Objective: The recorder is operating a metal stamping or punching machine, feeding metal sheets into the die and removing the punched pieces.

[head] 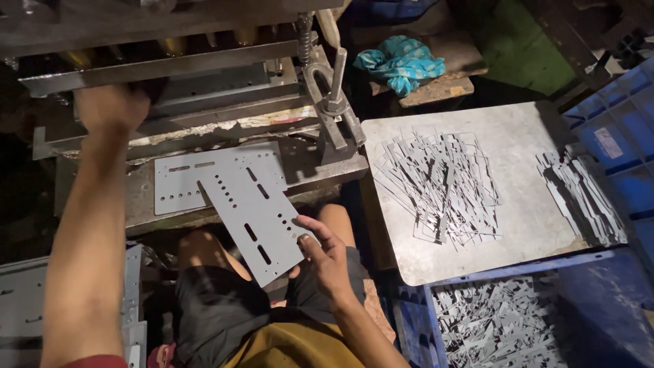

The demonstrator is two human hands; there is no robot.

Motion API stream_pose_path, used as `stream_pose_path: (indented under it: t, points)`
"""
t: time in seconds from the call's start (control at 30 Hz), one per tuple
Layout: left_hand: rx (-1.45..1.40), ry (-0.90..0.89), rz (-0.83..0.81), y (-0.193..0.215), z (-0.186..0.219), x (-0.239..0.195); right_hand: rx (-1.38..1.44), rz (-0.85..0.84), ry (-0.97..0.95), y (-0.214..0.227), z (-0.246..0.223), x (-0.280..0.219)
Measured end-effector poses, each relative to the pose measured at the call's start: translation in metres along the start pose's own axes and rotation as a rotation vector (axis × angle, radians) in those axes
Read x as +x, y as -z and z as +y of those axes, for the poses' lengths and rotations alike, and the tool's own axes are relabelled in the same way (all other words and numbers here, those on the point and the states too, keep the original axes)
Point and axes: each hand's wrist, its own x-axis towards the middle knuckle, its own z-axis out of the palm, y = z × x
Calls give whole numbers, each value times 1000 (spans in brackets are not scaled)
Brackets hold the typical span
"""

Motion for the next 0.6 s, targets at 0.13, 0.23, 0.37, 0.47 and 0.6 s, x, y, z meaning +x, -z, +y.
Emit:
stream_pose_path:
  t: [0.13, 0.23, 0.37, 0.47, 0.6]
  points:
    - [-129, 26, -52, 23, 23, -7, -2, 4, -12, 2, 1, -1]
    - [-143, -77, 16, -15, -15, -12, -9, -30, -10, 3, 0, -2]
    - [178, -200, 18, -20, -40, -31, -28, 5, -29, 1, -5, -4]
    - [151, -330, 44, 13, -24, -42, -52, 19, -26, 2, -6, -4]
    - [-60, -321, 49, 21, -25, -46, -79, 40, -61, -4, -12, -3]
